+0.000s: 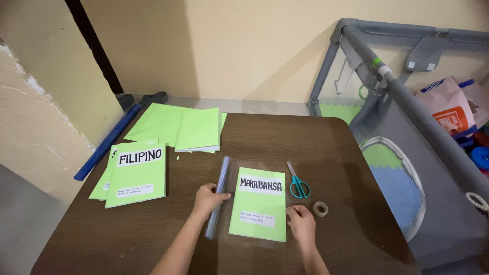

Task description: The person folds green paper around a stack of notebooks, secures the edges with tape, and trims the excess paper with scissors. They then place a clear plastic sheet over a notebook and cut it to size.

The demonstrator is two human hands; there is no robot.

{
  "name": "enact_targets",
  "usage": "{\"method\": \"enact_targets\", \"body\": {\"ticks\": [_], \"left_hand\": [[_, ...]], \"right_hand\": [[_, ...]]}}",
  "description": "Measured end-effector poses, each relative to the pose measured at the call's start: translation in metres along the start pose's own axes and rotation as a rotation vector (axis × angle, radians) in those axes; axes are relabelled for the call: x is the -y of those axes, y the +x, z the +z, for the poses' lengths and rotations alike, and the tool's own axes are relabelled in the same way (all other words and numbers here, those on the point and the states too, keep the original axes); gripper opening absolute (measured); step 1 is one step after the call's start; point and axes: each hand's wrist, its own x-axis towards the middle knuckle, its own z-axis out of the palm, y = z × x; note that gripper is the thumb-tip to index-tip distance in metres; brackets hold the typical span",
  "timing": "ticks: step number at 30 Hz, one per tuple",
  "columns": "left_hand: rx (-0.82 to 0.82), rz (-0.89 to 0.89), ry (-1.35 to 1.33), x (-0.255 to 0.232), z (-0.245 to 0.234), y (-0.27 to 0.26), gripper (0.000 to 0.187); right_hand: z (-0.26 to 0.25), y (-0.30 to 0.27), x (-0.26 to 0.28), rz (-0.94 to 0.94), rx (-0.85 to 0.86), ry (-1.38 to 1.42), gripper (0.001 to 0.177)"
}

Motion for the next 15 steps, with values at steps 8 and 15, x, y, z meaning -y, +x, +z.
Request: {"method": "enact_targets", "body": {"ticks": [8,15], "left_hand": [[-0.116,-0.010,0.118,0.010,0.019,0.000,0.050],[-0.157,0.030,0.125,0.014,0.024,-0.004,0.047]], "right_hand": [[0.017,0.009,0.023,0.034,0.027,-0.241,0.074],[0.038,0.027,0.013,-0.045,0.037,-0.408,0.078]]}}
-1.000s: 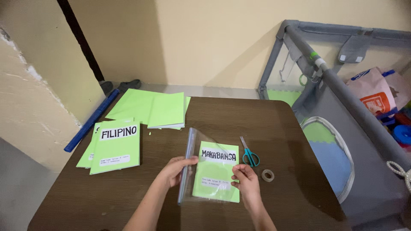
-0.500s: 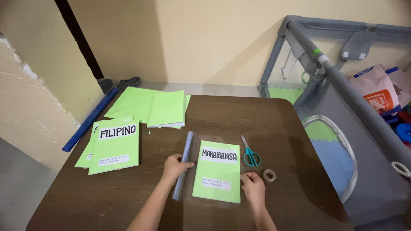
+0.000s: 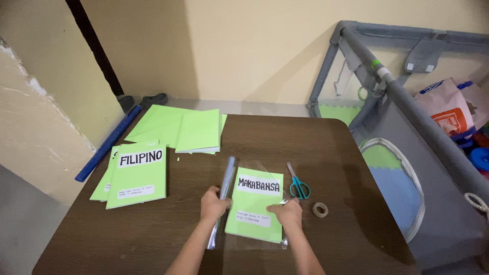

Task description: The person folds green paper around a stack of notebooks, secures the edges with tape, and trims the excess paper with scissors. They then place a clear plastic sheet over a notebook and cut it to size.

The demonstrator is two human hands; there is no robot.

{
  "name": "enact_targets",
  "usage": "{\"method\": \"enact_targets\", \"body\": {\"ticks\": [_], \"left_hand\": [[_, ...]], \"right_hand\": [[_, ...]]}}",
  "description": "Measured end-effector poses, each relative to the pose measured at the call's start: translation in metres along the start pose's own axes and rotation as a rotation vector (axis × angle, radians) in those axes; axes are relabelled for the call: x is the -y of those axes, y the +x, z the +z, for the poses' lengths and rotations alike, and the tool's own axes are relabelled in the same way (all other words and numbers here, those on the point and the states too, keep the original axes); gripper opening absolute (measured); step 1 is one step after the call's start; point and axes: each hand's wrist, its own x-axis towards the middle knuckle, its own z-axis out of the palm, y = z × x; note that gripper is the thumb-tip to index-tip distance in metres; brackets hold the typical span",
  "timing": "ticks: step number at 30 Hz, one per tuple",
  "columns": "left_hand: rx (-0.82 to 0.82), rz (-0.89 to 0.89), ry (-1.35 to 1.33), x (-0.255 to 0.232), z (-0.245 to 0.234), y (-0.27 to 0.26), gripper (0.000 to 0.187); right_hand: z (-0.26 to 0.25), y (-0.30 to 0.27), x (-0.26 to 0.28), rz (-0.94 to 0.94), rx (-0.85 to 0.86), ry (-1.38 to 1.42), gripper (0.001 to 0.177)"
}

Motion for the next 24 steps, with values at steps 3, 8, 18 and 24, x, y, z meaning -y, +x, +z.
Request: {"method": "enact_targets", "body": {"ticks": [3,8,18,24], "left_hand": [[0.090,-0.108,-0.135,-0.003,-0.007,-0.004,0.045],[0.218,-0.152,-0.336,-0.001,-0.016,-0.003,0.044],[0.525,-0.318,-0.846,-0.005,-0.020,-0.011,0.038],[0.567,-0.402,-0.956,-0.029,-0.005,-0.033,0.044]], "right_hand": [[-0.001,0.001,0.002,0.096,0.140,0.120,0.056],[-0.026,-0.005,0.009,0.245,0.420,0.533,0.047],[-0.078,-0.035,0.056,0.095,0.694,0.775,0.050],[-0.075,-0.047,0.074,0.047,0.732,0.830,0.046]]}}
